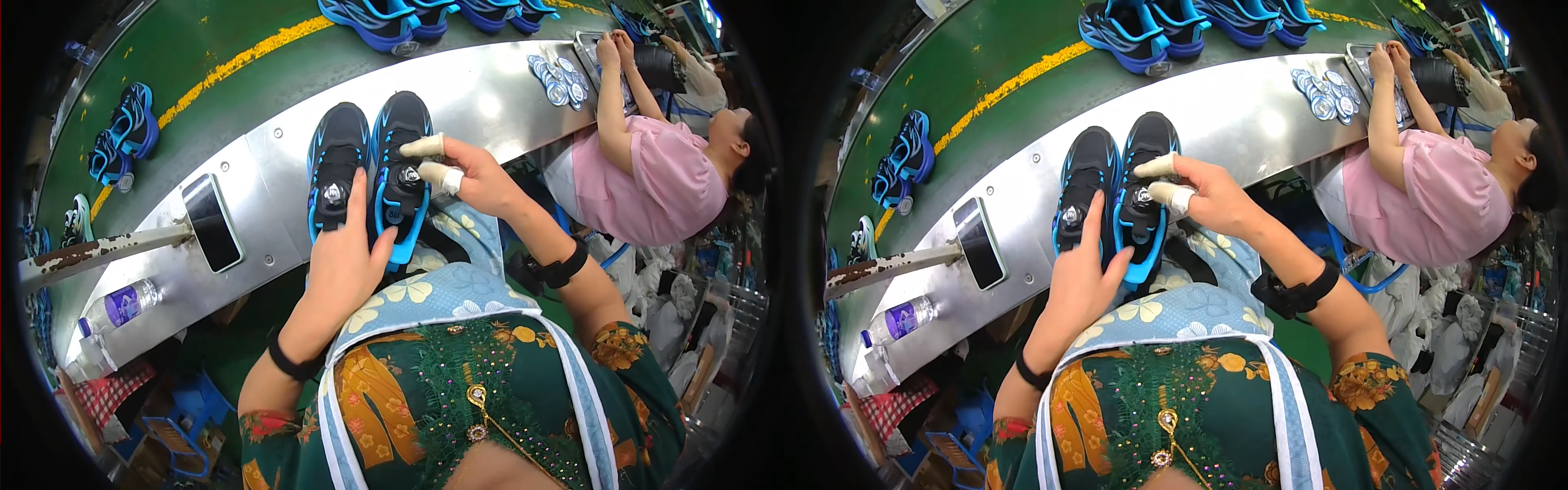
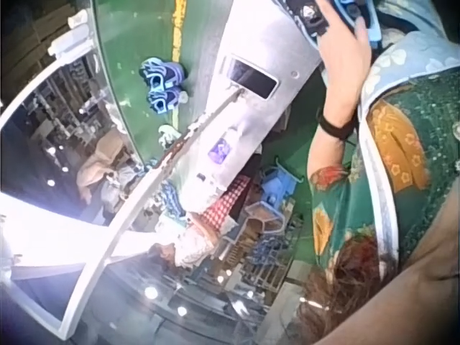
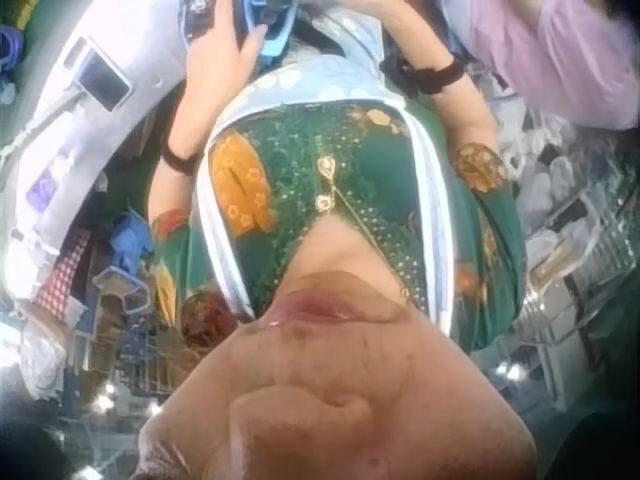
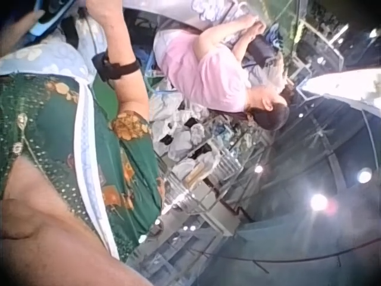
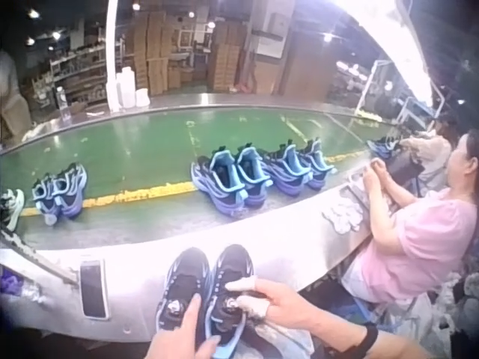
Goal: Inspecting components, inserting supporting materials, and preparing athletic footwear on an industrial conveyor line.
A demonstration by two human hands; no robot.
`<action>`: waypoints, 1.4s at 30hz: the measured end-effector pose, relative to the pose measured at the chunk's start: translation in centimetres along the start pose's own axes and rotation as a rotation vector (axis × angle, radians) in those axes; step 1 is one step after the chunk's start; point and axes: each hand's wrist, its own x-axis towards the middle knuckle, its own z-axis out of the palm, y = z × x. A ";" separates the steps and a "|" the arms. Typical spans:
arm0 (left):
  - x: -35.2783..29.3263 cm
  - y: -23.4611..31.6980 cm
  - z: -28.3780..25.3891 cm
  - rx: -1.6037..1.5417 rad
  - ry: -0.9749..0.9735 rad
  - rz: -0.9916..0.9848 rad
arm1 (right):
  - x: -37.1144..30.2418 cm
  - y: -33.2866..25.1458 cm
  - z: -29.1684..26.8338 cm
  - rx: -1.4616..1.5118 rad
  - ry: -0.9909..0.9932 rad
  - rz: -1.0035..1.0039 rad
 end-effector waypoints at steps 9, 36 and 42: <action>9.6 -6.1 -8.9 0.158 -0.096 0.161 | 0.0 2.8 -3.1 -0.429 0.133 -0.099; 24.2 2.2 -6.5 0.212 -0.339 0.313 | 3.2 14.0 -6.2 -0.955 0.794 -0.410; 7.0 -1.3 -7.2 0.375 -0.397 0.338 | 3.4 12.4 -6.9 -0.949 0.705 -0.356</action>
